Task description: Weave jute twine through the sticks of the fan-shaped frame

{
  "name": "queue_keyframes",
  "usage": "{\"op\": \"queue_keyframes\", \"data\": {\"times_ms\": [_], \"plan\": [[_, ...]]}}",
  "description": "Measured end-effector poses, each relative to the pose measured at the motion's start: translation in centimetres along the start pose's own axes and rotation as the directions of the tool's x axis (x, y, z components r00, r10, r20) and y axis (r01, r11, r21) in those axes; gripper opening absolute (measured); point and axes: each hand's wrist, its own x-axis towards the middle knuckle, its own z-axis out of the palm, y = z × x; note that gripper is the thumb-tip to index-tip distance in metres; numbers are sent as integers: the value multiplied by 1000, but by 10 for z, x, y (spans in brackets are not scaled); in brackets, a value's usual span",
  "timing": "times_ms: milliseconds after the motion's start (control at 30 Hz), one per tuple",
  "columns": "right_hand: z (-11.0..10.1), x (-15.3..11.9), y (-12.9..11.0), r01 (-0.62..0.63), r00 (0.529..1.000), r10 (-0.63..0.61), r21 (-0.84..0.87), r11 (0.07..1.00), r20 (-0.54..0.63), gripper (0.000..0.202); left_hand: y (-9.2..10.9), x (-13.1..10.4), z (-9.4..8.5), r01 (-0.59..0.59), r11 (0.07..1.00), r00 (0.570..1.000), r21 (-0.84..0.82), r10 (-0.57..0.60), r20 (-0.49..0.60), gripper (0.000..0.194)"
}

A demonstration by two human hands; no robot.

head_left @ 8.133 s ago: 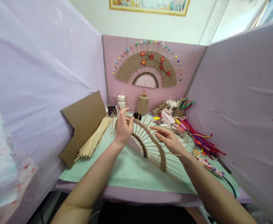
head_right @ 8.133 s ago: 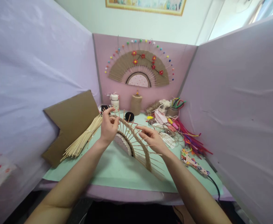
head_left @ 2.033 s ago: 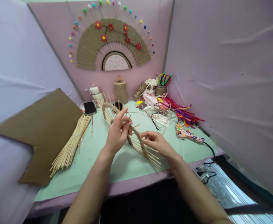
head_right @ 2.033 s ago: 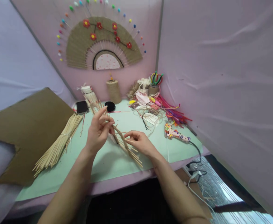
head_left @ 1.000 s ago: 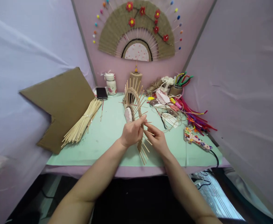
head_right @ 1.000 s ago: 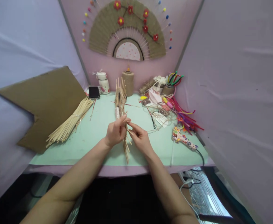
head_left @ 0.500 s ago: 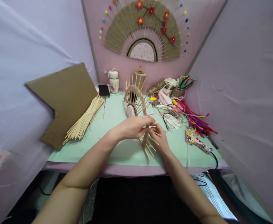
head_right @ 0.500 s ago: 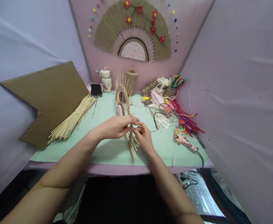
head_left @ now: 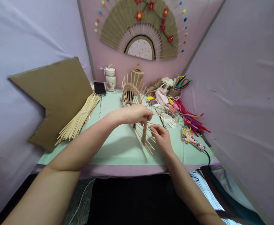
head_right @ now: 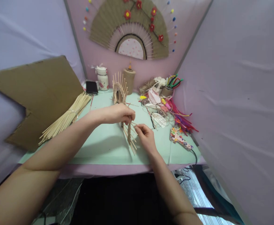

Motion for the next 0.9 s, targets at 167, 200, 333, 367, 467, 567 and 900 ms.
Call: {"op": "queue_keyframes", "data": {"times_ms": [167,200,333,367,467,567,900], "plan": [[-23,-9,-18,96,993,-102,-122,988,-51,22,-3,9,-11,14,998,996,-61,-19,-90,15],[-29,-10,-23,112,992,-120,-150,982,-47,22,-2,11,-13,16,997,994,-69,-23,-105,15],[-52,-15,-41,118,992,-126,-239,964,-20,21,3,19,-16,44,998,989,-43,-50,-137,15],[-57,-16,-45,108,992,-119,-248,963,-29,22,5,20,-15,54,998,989,-24,-57,-140,14],[-67,-20,-58,100,991,-121,-267,959,-63,25,7,26,-12,84,996,985,25,-79,-156,15],[-65,-24,-72,175,977,-205,-333,927,-57,21,9,31,-8,122,990,979,65,-109,-174,15],[-83,-17,-85,381,923,-352,-511,771,157,17,22,36,-18,168,983,968,69,-152,-199,12]]}}
